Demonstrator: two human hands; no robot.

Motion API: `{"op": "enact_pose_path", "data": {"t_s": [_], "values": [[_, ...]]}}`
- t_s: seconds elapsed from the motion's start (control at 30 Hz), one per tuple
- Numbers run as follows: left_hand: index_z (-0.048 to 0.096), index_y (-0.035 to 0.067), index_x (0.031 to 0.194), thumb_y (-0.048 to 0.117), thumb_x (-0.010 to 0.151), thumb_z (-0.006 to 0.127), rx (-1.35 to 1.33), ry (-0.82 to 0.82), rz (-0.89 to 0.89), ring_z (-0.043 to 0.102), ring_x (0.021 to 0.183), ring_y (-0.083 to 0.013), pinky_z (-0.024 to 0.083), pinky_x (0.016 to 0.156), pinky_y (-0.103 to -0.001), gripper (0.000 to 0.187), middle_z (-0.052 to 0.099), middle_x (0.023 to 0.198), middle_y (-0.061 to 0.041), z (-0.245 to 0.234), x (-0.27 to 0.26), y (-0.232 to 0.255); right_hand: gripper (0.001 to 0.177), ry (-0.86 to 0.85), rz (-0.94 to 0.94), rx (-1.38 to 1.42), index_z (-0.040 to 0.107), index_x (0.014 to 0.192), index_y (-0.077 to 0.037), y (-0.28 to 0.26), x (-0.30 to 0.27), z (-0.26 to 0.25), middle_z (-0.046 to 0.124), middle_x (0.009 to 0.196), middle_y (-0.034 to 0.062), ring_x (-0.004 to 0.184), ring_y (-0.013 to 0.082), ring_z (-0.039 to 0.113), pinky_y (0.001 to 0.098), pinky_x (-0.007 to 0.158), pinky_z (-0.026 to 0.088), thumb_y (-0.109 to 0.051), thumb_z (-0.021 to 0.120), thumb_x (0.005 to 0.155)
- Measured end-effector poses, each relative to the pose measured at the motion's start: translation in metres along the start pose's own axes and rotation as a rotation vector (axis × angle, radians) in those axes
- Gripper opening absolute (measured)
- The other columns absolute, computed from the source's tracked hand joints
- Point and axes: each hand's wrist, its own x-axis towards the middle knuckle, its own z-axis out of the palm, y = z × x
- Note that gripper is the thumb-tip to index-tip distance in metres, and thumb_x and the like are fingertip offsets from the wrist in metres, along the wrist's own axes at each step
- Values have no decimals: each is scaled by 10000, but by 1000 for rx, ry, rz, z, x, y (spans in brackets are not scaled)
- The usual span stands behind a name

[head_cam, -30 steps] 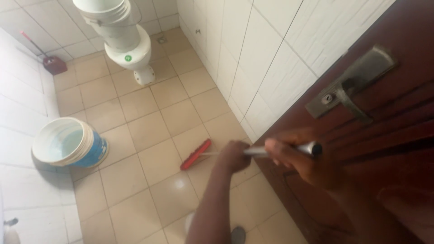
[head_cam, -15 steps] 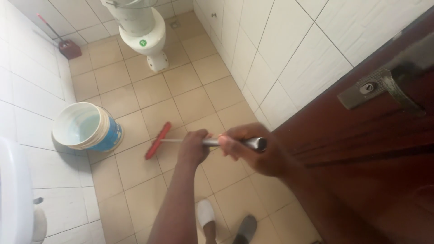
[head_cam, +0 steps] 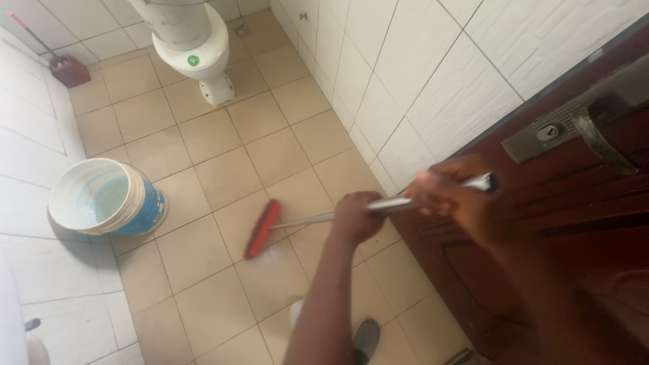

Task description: Sweep the bathroom floor using a broom.

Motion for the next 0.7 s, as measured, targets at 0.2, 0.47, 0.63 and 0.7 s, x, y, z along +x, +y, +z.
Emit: {"op": "enact_pose_path", "data": {"t_s": [0.2,0.47,0.63,0.7], "values": [[751,98,739,307,969,610,-20,-105,-17,677,792,-416,557,751,-508,342,714,808,-190,-31,31,57,337,77,51,-223,677,701,-51,-75,25,-13,530,540,72,372,163,478,317,421,423,-105,547,1007],[716,80,724,284,939,577,33,109,-72,683,755,-421,562,726,-513,328,711,782,-199,-108,-4,4,423,-97,-178,44,535,627,-85,-64,76,58,492,536,28,472,145,521,331,555,537,-184,568,1037],[710,85,718,285,961,559,131,249,-181,670,750,-427,542,720,-521,350,705,769,-200,-161,-62,-65,363,-246,-224,189,587,696,-89,-25,87,144,582,606,54,501,119,548,327,572,593,-212,556,1037],[699,75,730,290,994,525,197,72,-366,681,765,-415,542,795,-499,383,702,786,-206,-179,-87,-99,373,-314,-195,198,622,720,-93,-10,87,180,610,632,39,533,92,559,311,622,617,-203,524,1062]]}}
